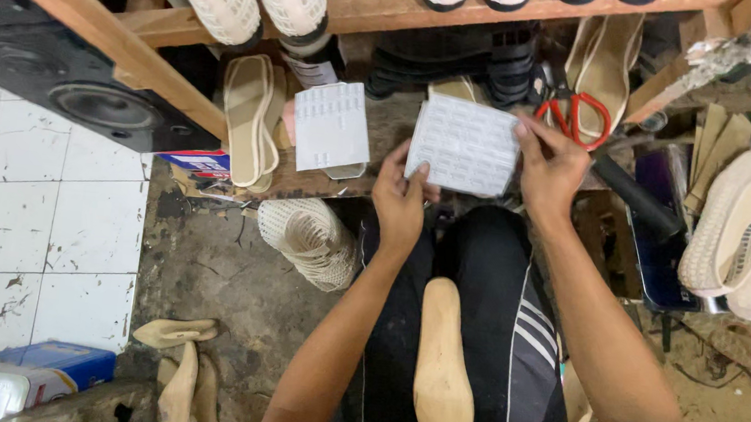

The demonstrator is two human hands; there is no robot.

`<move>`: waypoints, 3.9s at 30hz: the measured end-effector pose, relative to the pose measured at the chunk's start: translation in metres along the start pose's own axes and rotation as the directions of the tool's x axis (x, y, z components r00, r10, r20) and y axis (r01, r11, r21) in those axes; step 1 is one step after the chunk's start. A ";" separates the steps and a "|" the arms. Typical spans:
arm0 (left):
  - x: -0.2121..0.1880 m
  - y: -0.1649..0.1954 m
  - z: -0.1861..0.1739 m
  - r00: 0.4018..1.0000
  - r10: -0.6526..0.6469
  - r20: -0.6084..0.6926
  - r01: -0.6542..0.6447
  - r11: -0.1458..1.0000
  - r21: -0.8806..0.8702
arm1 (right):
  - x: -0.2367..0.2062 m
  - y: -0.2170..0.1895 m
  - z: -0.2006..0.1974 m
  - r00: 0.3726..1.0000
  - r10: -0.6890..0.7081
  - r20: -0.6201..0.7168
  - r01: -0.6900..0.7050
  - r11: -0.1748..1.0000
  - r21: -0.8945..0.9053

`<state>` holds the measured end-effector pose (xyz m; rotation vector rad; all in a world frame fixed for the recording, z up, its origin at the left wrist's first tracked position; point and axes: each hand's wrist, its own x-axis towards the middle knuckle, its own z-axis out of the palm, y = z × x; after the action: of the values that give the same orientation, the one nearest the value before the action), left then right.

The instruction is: The person sits on the floor of a shoe workshop and inserts insoles into woven slip-on shoes, pressing each insole flat inside the shoe. They handle pairs of shoes one at a time, tap a shoe with a hammer, and peel small paper labels from a sheet, placing them on the bench.

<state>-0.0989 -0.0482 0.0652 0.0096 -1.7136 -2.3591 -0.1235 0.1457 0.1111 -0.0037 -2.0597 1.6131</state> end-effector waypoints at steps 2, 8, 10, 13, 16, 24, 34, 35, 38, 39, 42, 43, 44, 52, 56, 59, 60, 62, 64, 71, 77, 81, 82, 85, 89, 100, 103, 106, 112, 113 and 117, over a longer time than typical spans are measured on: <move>0.025 -0.023 0.001 0.999 -0.031 -0.038 0.034 0.998 0.061 | 0.014 0.019 0.014 0.996 0.079 0.028 -0.078 0.996 -0.038; 0.053 -0.067 -0.009 0.979 -0.172 -0.110 0.185 0.976 0.112 | 0.035 0.059 0.042 0.989 -0.148 -0.027 0.135 0.955 -0.266; 0.042 -0.077 -0.011 0.971 -0.215 -0.107 0.230 0.962 0.149 | 0.030 0.070 0.041 0.985 -0.167 -0.046 0.150 0.955 -0.257; 0.038 -0.079 -0.020 0.975 -0.199 -0.098 0.219 0.930 0.294 | 0.028 0.083 0.046 0.997 0.029 -0.069 -0.032 0.998 -0.054; 0.032 -0.072 -0.023 1.000 0.021 -0.013 -0.013 0.904 0.428 | 0.033 0.089 0.042 0.997 0.050 -0.055 -0.039 0.982 0.183; 0.019 -0.025 -0.015 0.958 -0.279 0.072 0.286 0.951 -0.120 | 0.033 0.052 0.000 0.972 0.168 0.163 -0.207 0.941 0.269; -0.009 0.036 -0.012 0.945 -0.255 0.203 0.285 0.949 -0.134 | 0.001 -0.054 -0.017 0.968 -0.250 -0.010 0.250 0.968 -0.020; -0.013 0.041 -0.009 0.956 -0.246 0.160 0.268 0.953 -0.138 | -0.012 -0.070 -0.018 0.972 -0.233 0.011 0.233 0.968 -0.091; -0.030 0.055 0.002 0.972 -0.212 0.103 0.229 0.954 -0.196 | -0.055 -0.109 -0.018 0.983 -0.149 0.108 0.168 0.964 -0.203; -0.035 0.059 0.006 0.975 -0.200 0.099 0.217 0.950 -0.223 | -0.066 -0.117 -0.013 0.981 -0.106 0.165 0.135 0.975 -0.175; -0.047 0.069 0.010 0.967 -0.224 0.122 0.251 0.915 -0.315 | -0.081 -0.128 -0.004 0.947 -0.272 0.173 0.309 0.920 -0.243; -0.048 0.073 0.010 0.969 -0.214 0.121 0.241 0.919 -0.311 | -0.083 -0.129 -0.004 0.947 -0.263 0.182 0.301 0.925 -0.231; -0.048 0.075 0.008 0.972 -0.203 0.117 0.230 0.923 -0.307 | -0.085 -0.130 -0.004 0.948 -0.254 0.194 0.294 0.931 -0.219; -0.060 0.088 0.009 0.984 0.084 0.156 -0.078 0.996 -0.043 | -0.099 -0.140 -0.005 0.978 -0.135 0.157 0.161 0.974 -0.161; -0.069 0.094 0.012 0.981 0.099 0.165 -0.107 0.994 0.036 | -0.100 -0.142 -0.007 0.965 -0.218 0.145 0.241 0.956 -0.165; -0.071 0.098 0.015 0.982 0.106 0.154 -0.115 0.992 0.057 | -0.100 -0.142 -0.009 0.965 -0.221 0.143 0.242 0.958 -0.152; -0.072 0.098 0.016 0.983 0.108 0.149 -0.118 0.991 0.062 | -0.101 -0.142 -0.009 0.967 -0.212 0.142 0.232 0.962 -0.147; -0.073 0.099 0.019 0.988 0.104 0.110 -0.115 0.988 0.098 | -0.103 -0.143 -0.008 0.971 -0.206 0.122 0.223 0.963 -0.152; -0.074 0.100 0.021 0.991 0.102 0.082 -0.112 0.986 0.124 | -0.105 -0.145 -0.008 0.959 -0.257 0.122 0.277 0.942 -0.189; -0.073 0.104 0.020 0.990 0.130 0.058 -0.139 0.973 0.186 | -0.110 -0.150 -0.011 0.905 -0.397 0.152 0.424 0.868 -0.257; -0.076 0.106 0.024 0.982 0.177 0.063 -0.188 0.939 0.287 | -0.109 -0.141 -0.005 0.903 -0.410 0.126 0.429 0.856 -0.288; -0.074 0.101 0.025 0.992 0.122 0.033 -0.126 0.928 0.350 | -0.108 -0.134 -0.002 0.839 -0.518 0.167 0.535 0.725 -0.434; -0.074 0.098 0.024 0.994 0.108 0.032 -0.112 0.935 0.336 | -0.108 -0.133 -0.003 0.823 -0.536 0.185 0.558 0.706 -0.435; -0.068 0.082 0.022 0.992 0.111 0.055 -0.122 0.949 0.290 | -0.111 -0.128 -0.007 0.822 -0.536 0.195 0.565 0.717 -0.409; -0.039 0.045 0.018 0.987 0.121 0.109 -0.136 0.981 0.141 | -0.127 -0.107 -0.030 0.949 -0.315 0.015 0.308 0.916 -0.259; 0.037 -0.009 -0.003 0.946 0.170 0.275 -0.320 0.600 0.733 | -0.118 0.019 -0.255 0.930 -0.320 -0.179 -0.017 0.451 -0.892; 0.003 0.003 0.005 0.921 0.217 0.324 -0.387 0.618 0.684 | -0.100 0.054 -0.291 0.952 -0.273 -0.141 -0.035 0.359 -0.933; -0.030 0.017 0.024 0.930 0.077 0.359 -0.272 0.801 0.533 | -0.087 0.082 -0.301 0.968 -0.120 -0.222 -0.149 0.437 -0.887; -0.062 0.028 0.045 0.860 -0.260 0.440 0.225 0.966 0.130 | -0.065 0.052 -0.315 0.956 -0.049 -0.288 -0.228 0.492 -0.840; -0.070 0.030 0.043 0.833 -0.306 0.461 0.308 0.949 0.075 | -0.066 0.033 -0.314 0.965 -0.057 -0.255 -0.195 0.494 -0.847; -0.104 0.027 0.054 0.702 -0.468 0.537 0.635 0.752 -0.175 | -0.093 -0.068 -0.292 0.991 -0.105 -0.088 -0.013 0.573 -0.819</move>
<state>0.0002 0.0140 0.0951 -0.1156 -1.5950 -3.3489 0.0933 0.3614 0.1814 -0.3702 -2.4795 0.4508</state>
